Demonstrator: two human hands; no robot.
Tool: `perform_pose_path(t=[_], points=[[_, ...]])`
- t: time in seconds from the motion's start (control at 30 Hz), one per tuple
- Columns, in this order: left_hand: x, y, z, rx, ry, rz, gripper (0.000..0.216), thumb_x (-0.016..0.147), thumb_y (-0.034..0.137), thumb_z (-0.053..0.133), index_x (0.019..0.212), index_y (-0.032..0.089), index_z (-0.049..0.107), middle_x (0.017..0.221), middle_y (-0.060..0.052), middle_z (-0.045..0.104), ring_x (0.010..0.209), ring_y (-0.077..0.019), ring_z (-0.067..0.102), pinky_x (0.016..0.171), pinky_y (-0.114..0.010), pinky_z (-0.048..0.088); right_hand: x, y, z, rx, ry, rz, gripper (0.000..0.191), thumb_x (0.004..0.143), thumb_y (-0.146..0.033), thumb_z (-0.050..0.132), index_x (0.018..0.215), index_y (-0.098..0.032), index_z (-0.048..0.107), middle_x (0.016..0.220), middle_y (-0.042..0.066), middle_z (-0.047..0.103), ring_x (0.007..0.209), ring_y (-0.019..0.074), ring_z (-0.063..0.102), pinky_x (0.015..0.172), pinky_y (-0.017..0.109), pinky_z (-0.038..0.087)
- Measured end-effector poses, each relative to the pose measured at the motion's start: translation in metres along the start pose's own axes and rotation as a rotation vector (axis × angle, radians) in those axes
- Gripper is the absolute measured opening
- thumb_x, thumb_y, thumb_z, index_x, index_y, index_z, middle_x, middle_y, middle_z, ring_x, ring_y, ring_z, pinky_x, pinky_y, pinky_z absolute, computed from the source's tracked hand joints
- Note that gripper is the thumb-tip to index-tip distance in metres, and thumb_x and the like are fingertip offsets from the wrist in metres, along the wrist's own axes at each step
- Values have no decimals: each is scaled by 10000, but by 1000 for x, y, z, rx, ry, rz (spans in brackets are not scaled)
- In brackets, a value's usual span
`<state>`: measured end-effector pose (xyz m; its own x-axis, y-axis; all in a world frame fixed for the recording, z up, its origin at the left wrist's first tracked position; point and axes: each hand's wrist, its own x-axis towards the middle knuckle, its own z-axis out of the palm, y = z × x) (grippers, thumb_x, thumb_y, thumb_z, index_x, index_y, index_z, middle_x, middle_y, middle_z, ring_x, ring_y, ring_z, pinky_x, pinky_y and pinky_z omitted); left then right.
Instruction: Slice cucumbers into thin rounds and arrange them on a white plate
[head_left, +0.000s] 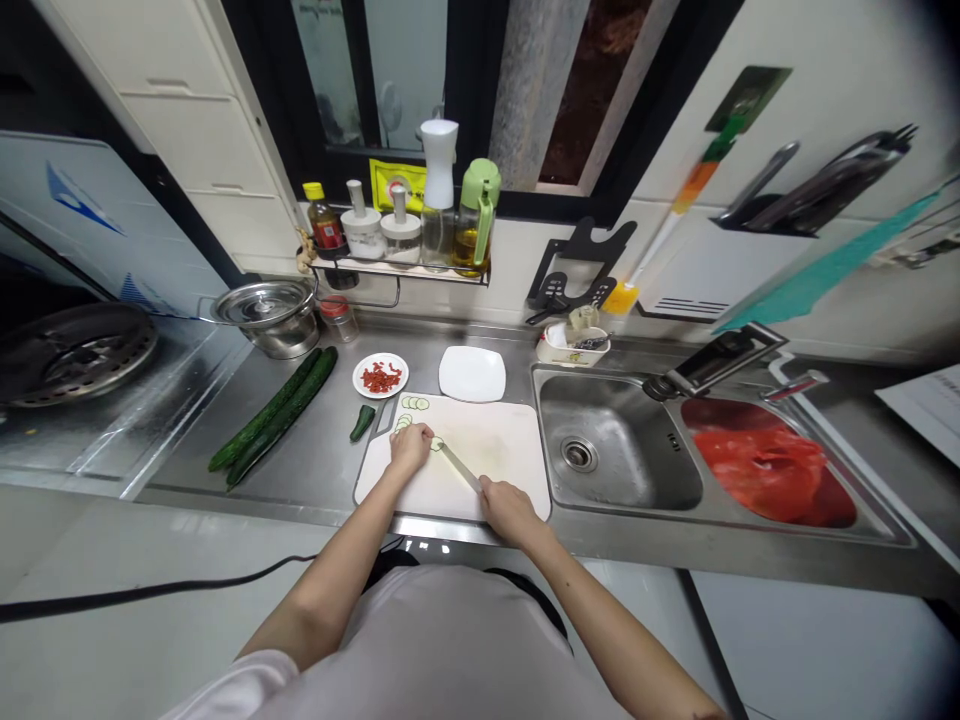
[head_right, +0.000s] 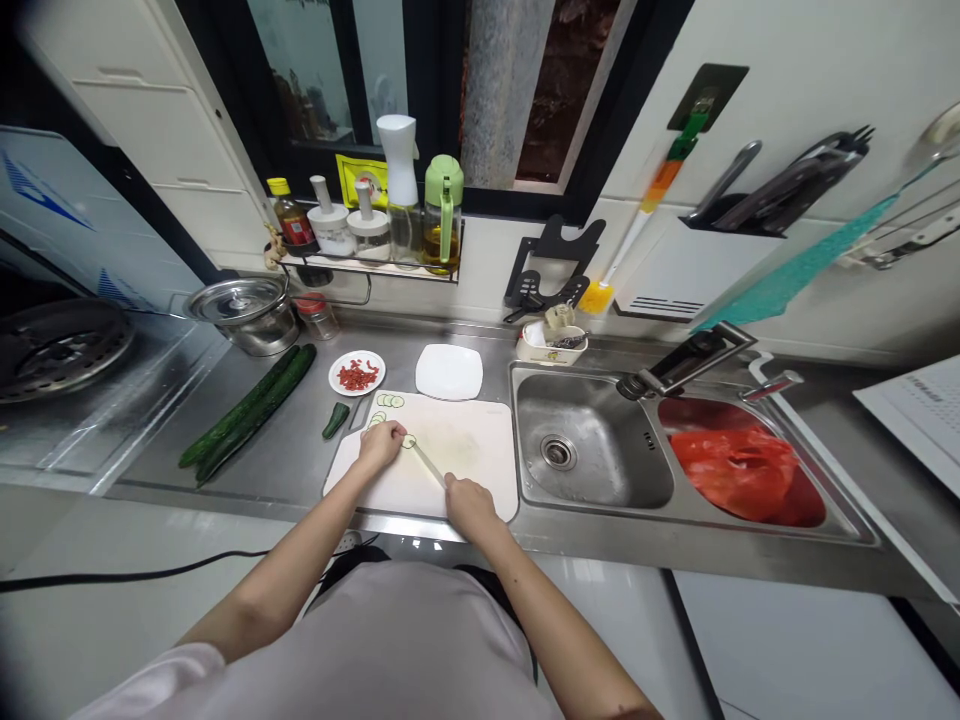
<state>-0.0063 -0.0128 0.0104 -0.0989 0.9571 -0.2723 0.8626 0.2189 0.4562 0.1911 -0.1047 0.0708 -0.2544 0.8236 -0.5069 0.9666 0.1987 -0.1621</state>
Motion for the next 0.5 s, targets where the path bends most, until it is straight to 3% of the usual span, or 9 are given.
perform_pose_path(t=[0.5], points=[[1,0,0,2,-14,-6,258,813,171,479,902,257,704,973,-29,722,995,-203,617,903,-344,375,13,-3,-8,-28,-12,-35,306,891,-122,327,1124,-145,523,969,157,668,942,250,645,712,311,441]])
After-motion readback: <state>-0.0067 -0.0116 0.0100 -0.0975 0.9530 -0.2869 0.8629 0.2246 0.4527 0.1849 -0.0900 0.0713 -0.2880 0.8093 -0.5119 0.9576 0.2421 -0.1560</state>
